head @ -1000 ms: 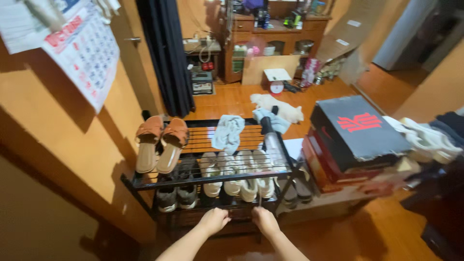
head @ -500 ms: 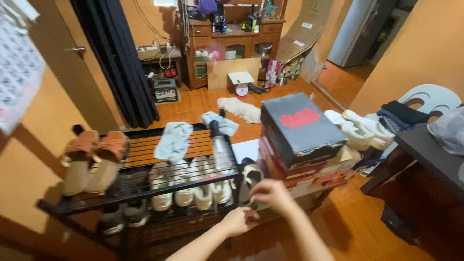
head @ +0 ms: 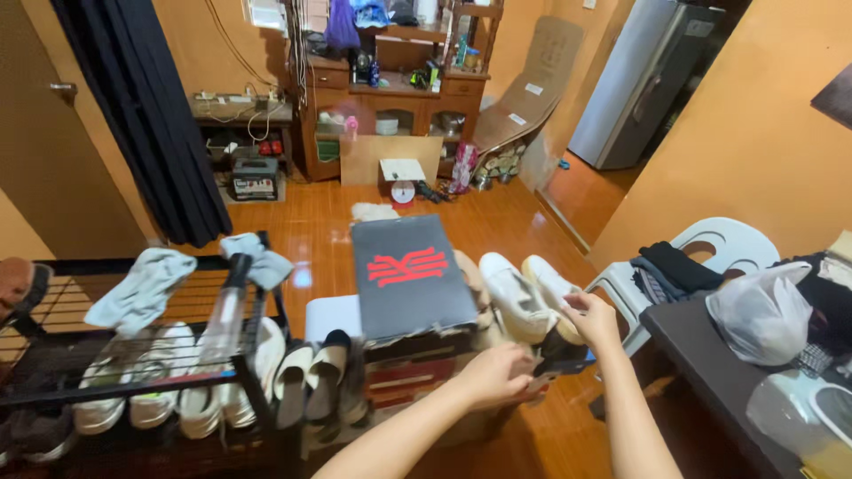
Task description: The person wipes several pairs of shoes on a shoe rack using a cloth. They handle white sneakers and brown slip-on shoes, wiping the uppers and sides before placing them back on the rack.
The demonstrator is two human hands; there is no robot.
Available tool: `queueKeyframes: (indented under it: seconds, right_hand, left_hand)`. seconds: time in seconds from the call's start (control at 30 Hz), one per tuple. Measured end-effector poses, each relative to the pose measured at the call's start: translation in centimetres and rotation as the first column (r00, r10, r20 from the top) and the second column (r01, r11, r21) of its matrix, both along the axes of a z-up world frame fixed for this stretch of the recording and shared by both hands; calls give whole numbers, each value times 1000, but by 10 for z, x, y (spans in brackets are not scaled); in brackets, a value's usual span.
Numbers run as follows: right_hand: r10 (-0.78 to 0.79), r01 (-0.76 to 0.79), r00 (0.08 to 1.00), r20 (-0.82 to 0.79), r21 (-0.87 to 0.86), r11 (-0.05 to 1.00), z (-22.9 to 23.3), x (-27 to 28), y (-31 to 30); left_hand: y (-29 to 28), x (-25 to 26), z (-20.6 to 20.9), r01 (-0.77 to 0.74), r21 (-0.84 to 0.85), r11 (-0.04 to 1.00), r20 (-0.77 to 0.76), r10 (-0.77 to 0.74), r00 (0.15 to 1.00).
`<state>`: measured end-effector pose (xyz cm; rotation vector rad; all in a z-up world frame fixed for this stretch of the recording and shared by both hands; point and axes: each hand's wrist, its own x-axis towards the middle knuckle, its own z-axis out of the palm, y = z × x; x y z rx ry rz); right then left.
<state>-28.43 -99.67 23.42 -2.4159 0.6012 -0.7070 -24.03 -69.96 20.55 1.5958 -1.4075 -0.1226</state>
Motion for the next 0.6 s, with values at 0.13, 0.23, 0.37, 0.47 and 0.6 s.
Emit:
queueKeyframes:
  seconds: [0.13,0.23,0.37,0.47,0.6]
  right_hand:
    - [41,-70,992,-117,-256,964,-43,14,-73]
    - [-32,-76,874,-485,-202,977,-62,14,-97]
    - [10,-145,893,-449,-266,953,-73,17,-109]
    - [-32,-70,890,-455,-205,976,-84,18,-108]
    - [55,-111,963,-264,-203,973,-85,25,-109]
  left_hand:
    - [-85,14,-4,-221,-32,975,196,223,955]
    - [-135,30,-15,-352,26,936,317,326,891]
    - [-173,54,-41,-475,199,857,397,373,839]
    - [-184,61,-56,-510,292,809,416,373,829]
    - [-182,62,-47,-504,350,790,340,394,854]
